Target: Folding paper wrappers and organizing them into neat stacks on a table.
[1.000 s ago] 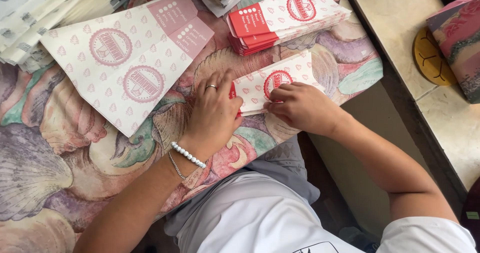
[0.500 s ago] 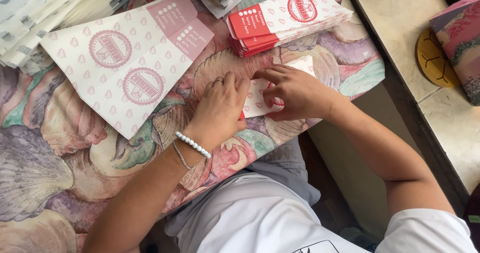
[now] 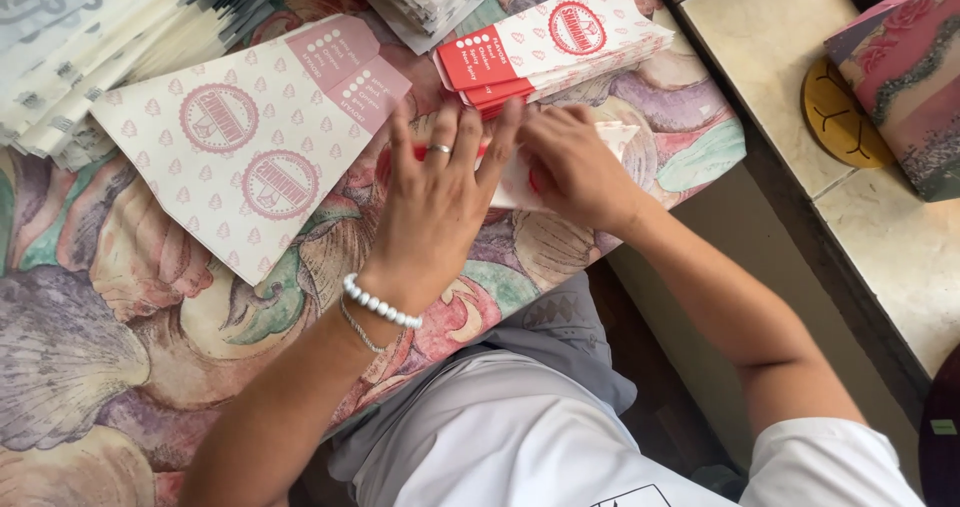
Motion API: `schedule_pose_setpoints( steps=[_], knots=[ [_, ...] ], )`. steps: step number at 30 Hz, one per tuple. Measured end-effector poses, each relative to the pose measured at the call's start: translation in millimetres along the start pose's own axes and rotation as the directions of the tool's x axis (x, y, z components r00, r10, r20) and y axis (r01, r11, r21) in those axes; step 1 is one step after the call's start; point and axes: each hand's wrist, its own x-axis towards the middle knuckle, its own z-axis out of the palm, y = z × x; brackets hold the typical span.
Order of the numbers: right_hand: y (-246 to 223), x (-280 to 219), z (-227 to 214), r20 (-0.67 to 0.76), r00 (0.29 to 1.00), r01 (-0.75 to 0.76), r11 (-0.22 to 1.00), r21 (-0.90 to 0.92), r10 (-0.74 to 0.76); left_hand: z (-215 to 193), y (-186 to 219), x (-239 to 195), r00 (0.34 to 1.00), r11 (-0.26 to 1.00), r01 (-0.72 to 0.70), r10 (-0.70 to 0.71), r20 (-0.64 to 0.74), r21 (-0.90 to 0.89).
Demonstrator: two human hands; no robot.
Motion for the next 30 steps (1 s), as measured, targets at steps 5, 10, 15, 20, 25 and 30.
schedule_pose_setpoints(
  steps=[5,10,15,20,25,30],
  knots=[
    [-31.8,-8.9,2.9,-0.543,0.818,-0.072,0.97,0.231,0.19,-47.1,31.1,-0.8,0.846,0.777,0.192,-0.441,-0.301,-0.6],
    [-62.4,-6.4,28.1,-0.74,0.622,0.036,0.934,0.356,0.258,-26.6,67.0,26.4,0.568,0.153,-0.094,-0.803,-0.179,-0.984],
    [-32.2,-42.9,83.3,-0.59,0.681,-0.055,0.834,0.549,0.433,25.1,74.5,33.1,0.549,0.143,-0.129,-0.813,-0.191,-0.981],
    [-15.7,-33.8,83.6,-0.66,0.662,0.08,0.842,0.534,0.355,10.0,72.0,35.4,0.529,0.223,-0.167,-0.802,-0.278,-0.961],
    [-23.9,-30.8,77.8,-0.62,0.713,0.076,0.842,0.533,0.328,37.5,64.1,26.5,0.549,0.235,-0.124,-0.793,-0.264,-0.964],
    [22.3,-64.1,128.8,-0.583,0.7,0.185,0.684,0.706,0.412,34.5,68.9,22.8,0.563,0.249,-0.121,-0.78,-0.273,-0.961]
  ],
)
